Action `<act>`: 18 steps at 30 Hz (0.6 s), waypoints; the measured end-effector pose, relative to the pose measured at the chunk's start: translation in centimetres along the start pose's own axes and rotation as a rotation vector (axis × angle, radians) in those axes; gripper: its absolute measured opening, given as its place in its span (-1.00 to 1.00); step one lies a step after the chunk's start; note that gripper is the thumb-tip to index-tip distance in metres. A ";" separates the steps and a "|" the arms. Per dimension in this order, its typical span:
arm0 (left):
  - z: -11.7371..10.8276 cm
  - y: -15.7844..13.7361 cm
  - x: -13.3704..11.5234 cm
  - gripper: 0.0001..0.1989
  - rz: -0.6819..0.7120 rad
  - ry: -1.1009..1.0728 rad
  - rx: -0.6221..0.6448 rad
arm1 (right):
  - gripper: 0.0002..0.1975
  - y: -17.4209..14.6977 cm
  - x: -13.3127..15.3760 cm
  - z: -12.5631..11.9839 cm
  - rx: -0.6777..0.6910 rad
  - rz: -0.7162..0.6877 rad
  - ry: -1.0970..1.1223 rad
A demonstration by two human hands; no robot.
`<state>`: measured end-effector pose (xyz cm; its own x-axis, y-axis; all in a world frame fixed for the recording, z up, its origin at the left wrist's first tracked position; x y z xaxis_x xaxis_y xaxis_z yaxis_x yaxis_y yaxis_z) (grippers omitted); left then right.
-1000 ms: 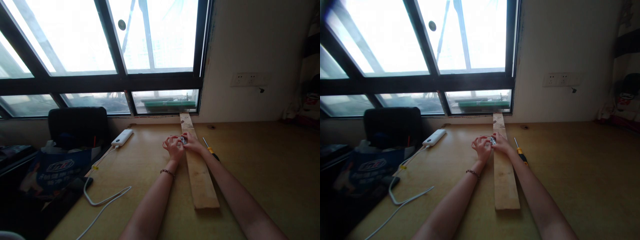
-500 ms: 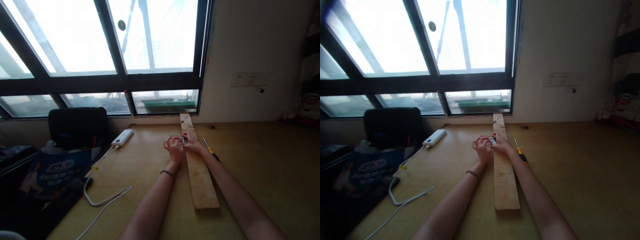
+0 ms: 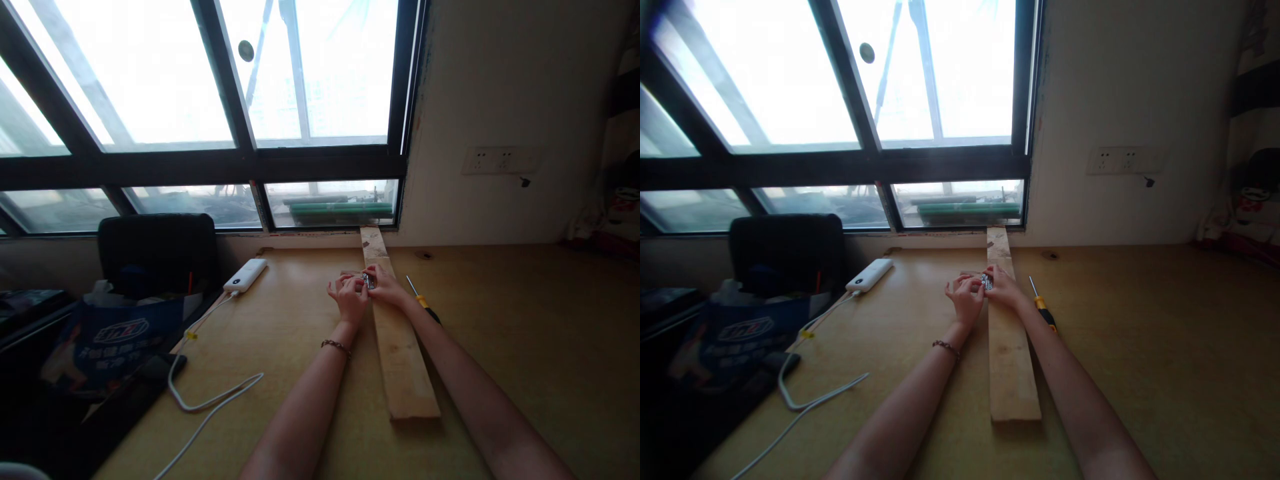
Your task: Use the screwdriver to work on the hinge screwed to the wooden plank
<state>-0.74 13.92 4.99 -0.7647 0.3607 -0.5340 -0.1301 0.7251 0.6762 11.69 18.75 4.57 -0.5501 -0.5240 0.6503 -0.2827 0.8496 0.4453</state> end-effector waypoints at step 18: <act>0.0 0.0 -0.1 -0.88 0.016 0.017 0.035 | -0.45 0.0 0.1 0.0 -0.002 -0.005 -0.021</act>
<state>-0.64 13.89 4.99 -0.7771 0.3625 -0.5145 -0.0963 0.7394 0.6664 11.62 18.69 4.59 -0.5648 -0.5266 0.6354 -0.2839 0.8469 0.4496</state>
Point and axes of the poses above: each hand's wrist, its own y-axis towards the middle knuckle, its own z-axis out of the palm, x = y × z, the point moved 6 cm from there along y, towards the middle knuckle, and after that the axes turned 3 degrees about y, right-handed, at the moved point
